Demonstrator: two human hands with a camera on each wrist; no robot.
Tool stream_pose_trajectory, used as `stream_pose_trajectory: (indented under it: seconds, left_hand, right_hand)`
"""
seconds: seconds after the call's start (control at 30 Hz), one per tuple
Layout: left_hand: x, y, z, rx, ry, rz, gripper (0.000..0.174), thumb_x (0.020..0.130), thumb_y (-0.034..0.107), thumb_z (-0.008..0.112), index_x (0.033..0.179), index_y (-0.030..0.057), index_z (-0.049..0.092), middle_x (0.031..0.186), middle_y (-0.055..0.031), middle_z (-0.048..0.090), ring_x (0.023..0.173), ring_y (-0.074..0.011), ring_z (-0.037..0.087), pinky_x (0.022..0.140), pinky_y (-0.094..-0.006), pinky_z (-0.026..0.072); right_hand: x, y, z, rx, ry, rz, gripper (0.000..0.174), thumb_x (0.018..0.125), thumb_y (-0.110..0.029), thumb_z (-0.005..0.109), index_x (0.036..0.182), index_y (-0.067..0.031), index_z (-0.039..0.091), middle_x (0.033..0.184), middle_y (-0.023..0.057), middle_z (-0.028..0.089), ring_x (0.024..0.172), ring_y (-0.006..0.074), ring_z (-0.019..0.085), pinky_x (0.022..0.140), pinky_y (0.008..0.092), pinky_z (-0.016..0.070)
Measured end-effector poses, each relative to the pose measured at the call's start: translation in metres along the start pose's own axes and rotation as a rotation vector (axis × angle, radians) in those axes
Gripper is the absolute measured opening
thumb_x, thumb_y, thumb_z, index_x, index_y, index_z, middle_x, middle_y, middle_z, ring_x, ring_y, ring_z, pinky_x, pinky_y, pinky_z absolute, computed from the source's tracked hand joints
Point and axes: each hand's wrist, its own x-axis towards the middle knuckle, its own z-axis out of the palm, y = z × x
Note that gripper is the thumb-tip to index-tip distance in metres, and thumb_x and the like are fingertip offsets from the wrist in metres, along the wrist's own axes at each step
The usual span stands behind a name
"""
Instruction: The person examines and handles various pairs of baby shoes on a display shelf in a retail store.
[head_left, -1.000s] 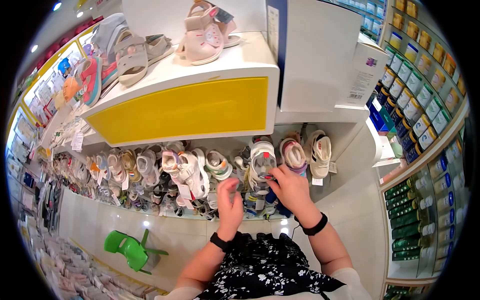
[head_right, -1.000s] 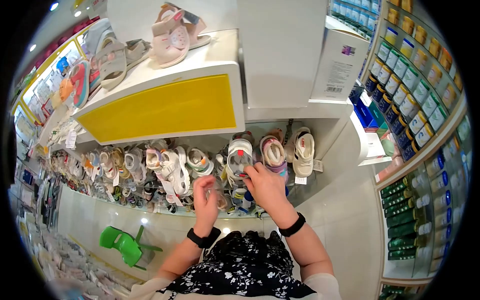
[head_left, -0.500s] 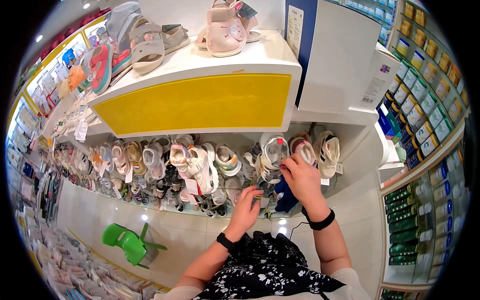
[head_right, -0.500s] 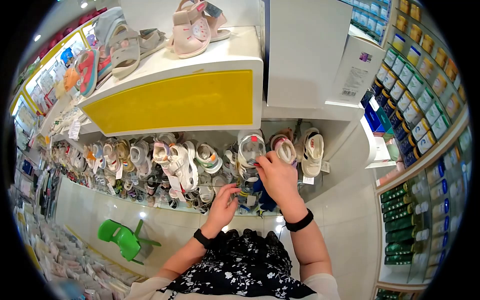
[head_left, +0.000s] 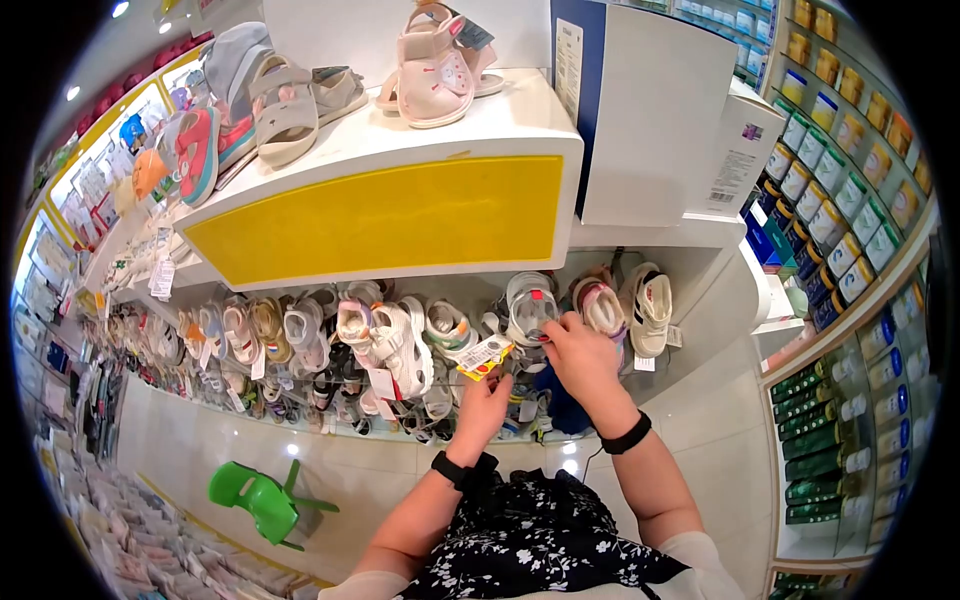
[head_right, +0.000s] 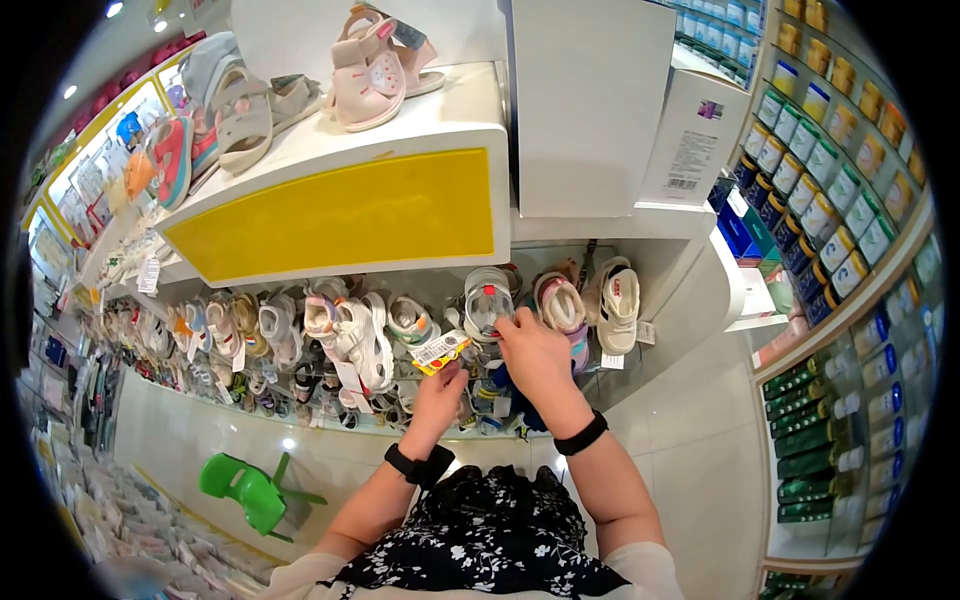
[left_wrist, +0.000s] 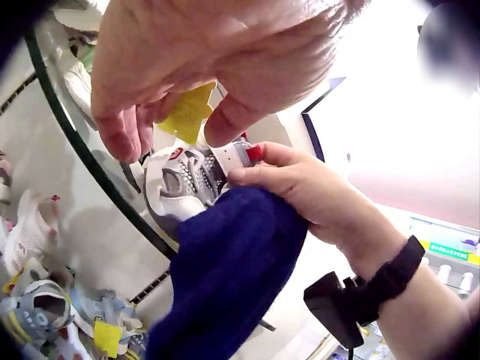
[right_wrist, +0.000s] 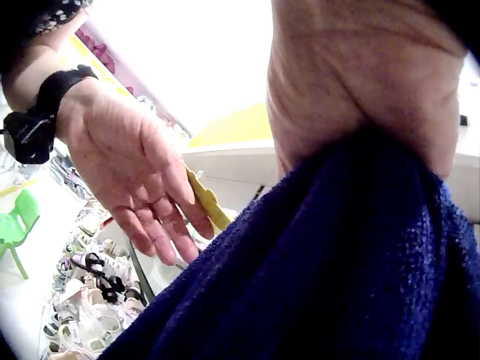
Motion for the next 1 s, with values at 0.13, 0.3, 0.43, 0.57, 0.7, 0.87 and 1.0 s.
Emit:
stream_pose_trajectory:
  seconds: [0.13,0.3,0.43,0.57,0.7,0.87,1.0]
  left_hand:
    - [-0.005,-0.007,0.009,-0.002,0.033,0.141,0.053,0.09,0.013,0.06,0.136,-0.0032,0.039,0.126,-0.0198,0.052,0.11,-0.0259,0.055,0.093,-0.0348,0.0458]
    - [-0.009,-0.003,0.01,0.01,-0.038,0.109,0.063,0.09,0.011,0.06,0.143,-0.0026,0.029,0.131,-0.0211,0.049,0.118,-0.0273,0.051,0.1,-0.0362,0.0421]
    - [-0.008,-0.005,0.011,0.039,-0.068,0.101,0.062,0.089,0.006,0.06,0.144,0.0039,0.03,0.134,-0.0187,0.046,0.119,-0.0262,0.049,0.101,-0.0372,0.0415]
    - [-0.01,0.003,0.018,0.031,-0.038,0.104,0.065,0.088,0.008,0.061,0.143,0.0007,0.028,0.13,-0.0212,0.047,0.114,-0.0273,0.052,0.098,-0.0386,0.0434]
    - [-0.018,0.007,0.029,0.018,0.033,0.104,0.065,0.086,0.003,0.061,0.142,0.0011,0.028,0.13,-0.0201,0.042,0.111,-0.0269,0.052,0.096,-0.037,0.0454]
    - [-0.025,0.005,0.031,0.063,0.077,0.147,0.063,0.085,0.001,0.06,0.14,0.0022,0.031,0.127,-0.0158,0.041,0.109,-0.0229,0.053,0.094,-0.0338,0.0469]
    - [-0.031,-0.001,0.031,0.066,0.107,0.182,0.057,0.085,0.002,0.062,0.136,0.0009,0.037,0.125,-0.0158,0.041,0.105,-0.0239,0.054,0.092,-0.0344,0.048]
  right_hand:
    - [0.001,-0.001,0.013,0.017,0.0,0.071,0.031,0.078,-0.017,0.069,0.108,-0.0184,0.061,0.088,0.0048,0.058,0.071,0.0277,0.063,0.057,0.0389,0.0515]
    - [-0.018,-0.001,-0.011,0.15,0.005,0.129,0.05,0.079,-0.018,0.071,0.125,-0.0173,0.051,0.097,0.009,0.063,0.077,0.0318,0.065,0.063,0.0389,0.0518]
    - [-0.044,0.017,-0.046,0.313,0.129,0.322,0.033,0.082,-0.02,0.068,0.114,-0.017,0.058,0.092,0.0048,0.066,0.079,0.0242,0.066,0.063,0.0364,0.0519]
    - [-0.048,0.073,-0.068,0.148,0.123,0.549,0.04,0.082,-0.019,0.068,0.12,-0.018,0.058,0.092,0.0087,0.065,0.08,0.0297,0.065,0.068,0.0414,0.0514]
    - [-0.047,0.111,-0.063,0.014,0.007,0.56,0.036,0.082,-0.02,0.067,0.117,-0.0199,0.059,0.092,0.0094,0.065,0.082,0.032,0.065,0.069,0.0441,0.0508]
    - [-0.051,0.14,-0.051,-0.019,0.031,0.416,0.02,0.084,-0.019,0.063,0.103,-0.0172,0.061,0.089,0.0071,0.062,0.08,0.0323,0.064,0.067,0.0454,0.0494]
    - [-0.052,0.148,-0.068,-0.083,0.018,0.321,0.011,0.084,-0.017,0.061,0.095,-0.0164,0.062,0.088,0.0056,0.061,0.078,0.0315,0.064,0.063,0.0454,0.0485]
